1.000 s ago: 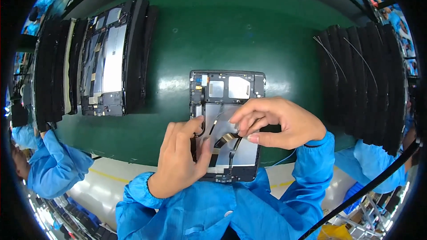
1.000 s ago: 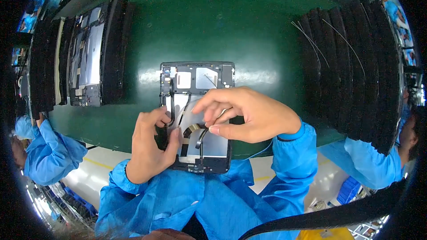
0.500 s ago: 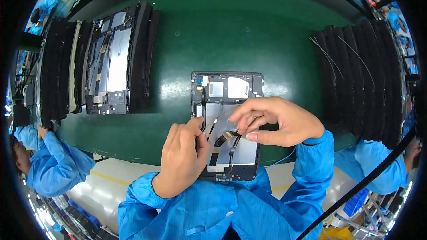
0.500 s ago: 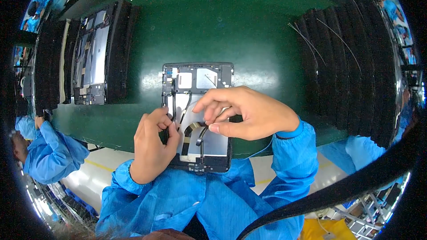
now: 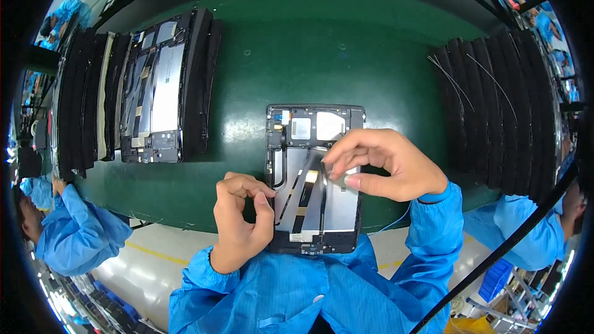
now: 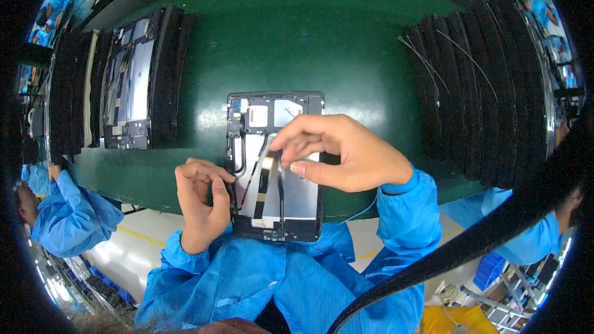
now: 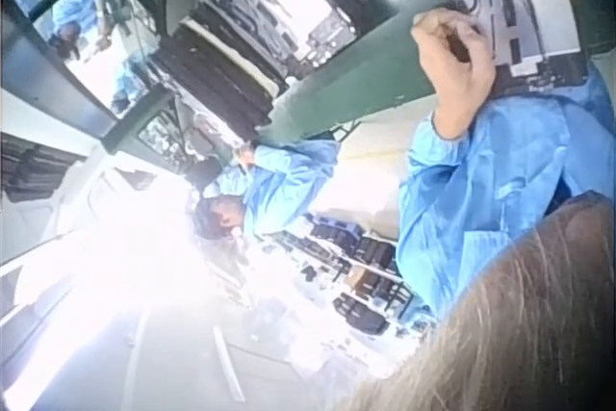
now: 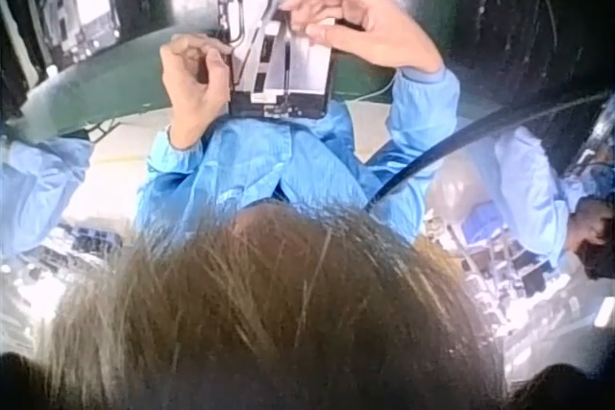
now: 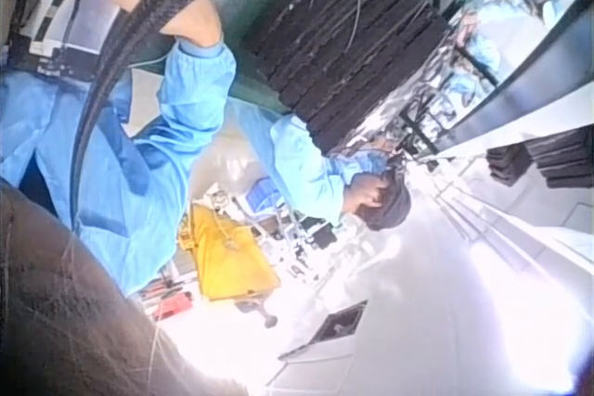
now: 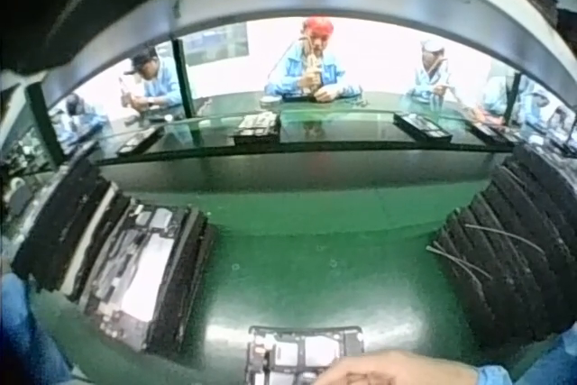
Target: The person assembles the internal components of a tablet device by hand, connecting a ribbon cable to a circuit board and then attaching a screen panel to a tablet chassis.
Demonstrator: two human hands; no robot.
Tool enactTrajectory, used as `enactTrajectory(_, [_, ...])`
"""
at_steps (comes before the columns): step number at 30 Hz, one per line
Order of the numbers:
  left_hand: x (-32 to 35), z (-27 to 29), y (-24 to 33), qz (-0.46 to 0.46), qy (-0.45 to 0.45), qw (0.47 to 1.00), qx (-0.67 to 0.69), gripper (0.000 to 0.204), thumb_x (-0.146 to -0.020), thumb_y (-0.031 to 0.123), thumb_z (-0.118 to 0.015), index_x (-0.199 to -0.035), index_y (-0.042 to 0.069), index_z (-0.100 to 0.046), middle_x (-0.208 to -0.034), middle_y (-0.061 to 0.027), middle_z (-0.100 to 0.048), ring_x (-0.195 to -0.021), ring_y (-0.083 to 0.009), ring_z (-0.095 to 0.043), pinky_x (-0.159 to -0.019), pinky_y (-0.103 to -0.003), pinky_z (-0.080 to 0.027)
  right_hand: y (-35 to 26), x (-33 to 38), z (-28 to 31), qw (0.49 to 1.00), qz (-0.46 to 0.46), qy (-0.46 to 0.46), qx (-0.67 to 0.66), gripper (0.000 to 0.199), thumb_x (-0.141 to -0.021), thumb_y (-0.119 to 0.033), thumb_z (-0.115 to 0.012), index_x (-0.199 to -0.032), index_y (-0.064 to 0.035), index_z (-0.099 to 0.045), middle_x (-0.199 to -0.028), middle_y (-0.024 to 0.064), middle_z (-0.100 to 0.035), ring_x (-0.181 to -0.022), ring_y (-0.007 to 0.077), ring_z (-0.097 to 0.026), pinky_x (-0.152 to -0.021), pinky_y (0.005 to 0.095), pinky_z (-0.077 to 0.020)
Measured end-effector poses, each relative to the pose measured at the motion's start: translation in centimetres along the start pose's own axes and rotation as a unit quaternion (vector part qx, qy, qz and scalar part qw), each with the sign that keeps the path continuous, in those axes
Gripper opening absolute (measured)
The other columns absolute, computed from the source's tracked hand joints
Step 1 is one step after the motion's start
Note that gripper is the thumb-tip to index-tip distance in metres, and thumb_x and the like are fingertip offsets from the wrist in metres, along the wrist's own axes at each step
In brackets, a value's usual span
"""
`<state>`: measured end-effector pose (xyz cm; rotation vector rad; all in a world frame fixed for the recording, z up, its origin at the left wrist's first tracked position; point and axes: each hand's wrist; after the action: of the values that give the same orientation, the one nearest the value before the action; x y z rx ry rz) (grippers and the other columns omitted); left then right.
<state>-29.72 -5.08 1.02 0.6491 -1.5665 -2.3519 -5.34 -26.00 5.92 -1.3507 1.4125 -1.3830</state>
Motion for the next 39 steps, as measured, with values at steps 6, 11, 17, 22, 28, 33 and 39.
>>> enactTrajectory(6, [-0.6,-0.2,-0.7,-0.023,0.058,0.997,0.041,0.034,-0.098,-0.012,-0.066,-0.128,-0.004,-0.052,-0.116,-0.023,-0.068,-0.094,-0.0247,-0.067,-0.084,-0.034,-0.056,0.0,0.0,-0.2,0.994,0.045,0.095,-0.026,0.031,-0.1,0.001,-0.075,-0.131,0.0036,-0.075,-0.118,0.0116,-0.074,-0.114,0.021,-0.075,-0.105,0.0393,-0.0592])
enactTrajectory(11, [-2.5,1.8,0.2,-0.104,0.033,0.983,-0.146,0.035,-0.092,-0.009,-0.071,-0.125,-0.003,-0.062,-0.112,-0.0224,-0.068,-0.092,-0.0306,-0.07,-0.08,-0.037,-0.057,0.3,-0.4,-0.3,0.994,0.049,0.09,0.022,0.028,-0.1,0.002,-0.075,-0.129,0.003,-0.076,-0.117,0.0108,-0.074,-0.109,0.0192,-0.073,-0.103,0.0383,-0.059])
enactTrajectory(17, [-3.9,1.7,0.4,-0.076,0.006,0.983,-0.165,0.037,-0.09,-0.006,-0.074,-0.127,-0.003,-0.066,-0.107,-0.0188,-0.07,-0.09,-0.0327,-0.07,-0.079,-0.043,-0.058,0.6,-0.8,-0.5,0.995,0.046,0.084,0.036,0.028,-0.1,0.002,-0.075,-0.128,0.0024,-0.077,-0.12,0.0114,-0.073,-0.112,0.02,-0.072,-0.104,0.0384,-0.0582])
enactTrajectory(22, [-4.7,1.4,0.3,-0.034,-0.032,0.986,-0.163,0.042,-0.092,-0.005,-0.075,-0.132,-0.001,-0.066,-0.1,-0.0161,-0.068,-0.086,-0.0311,-0.067,-0.077,-0.043,-0.057,0.4,-0.9,-1.1,0.996,0.053,0.069,0.019,0.031,-0.099,0.0,-0.075,-0.129,0.0029,-0.076,-0.125,0.0138,-0.07,-0.121,0.0234,-0.069,-0.109,0.0408,-0.056])
enactTrajectory(28, [-4.9,1.8,0.1,-0.028,-0.042,0.987,-0.15,0.042,-0.092,-0.006,-0.073,-0.133,0.0,-0.066,-0.099,-0.014,-0.069,-0.082,-0.0289,-0.067,-0.075,-0.042,-0.056,1.2,-1.3,-1.8,0.995,0.102,-0.018,0.005,0.036,-0.096,0.002,-0.073,-0.132,0.0062,-0.073,-0.122,0.0129,-0.07,-0.115,0.0249,-0.068,-0.106,0.0408,-0.0551])
enactTrajectory(33, [-4.5,2.4,-0.7,-0.037,-0.017,0.992,-0.123,0.041,-0.093,-0.008,-0.071,-0.132,0.0,-0.066,-0.097,-0.0128,-0.071,-0.08,-0.0262,-0.068,-0.073,-0.039,-0.056,1.1,-0.9,-2.1,0.982,0.117,0.028,-0.147,0.029,-0.091,-0.001,-0.073,-0.12,0.0032,-0.073,-0.11,0.0141,-0.07,-0.109,0.0255,-0.069,-0.104,0.0469,-0.0593])
enactTrajectory(39, [-4.6,3.1,-0.9,-0.017,-0.02,0.99,-0.139,0.034,-0.097,-0.007,-0.069,-0.129,0.001,-0.066,-0.095,-0.0096,-0.073,-0.081,-0.0204,-0.069,-0.072,-0.034,-0.051,0.2,-0.2,-1.2,0.977,0.112,0.103,-0.152,0.023,-0.09,-0.009,-0.073,-0.111,0.0,-0.072,-0.098,0.0119,-0.067,-0.091,0.0229,-0.07,-0.093,0.0496,-0.0671])
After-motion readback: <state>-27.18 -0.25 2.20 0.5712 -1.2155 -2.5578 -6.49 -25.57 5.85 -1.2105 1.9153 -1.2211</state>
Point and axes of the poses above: each hand's wrist, its own x-axis away from the middle knuckle, its own z-axis out of the back of the hand, y = z × x
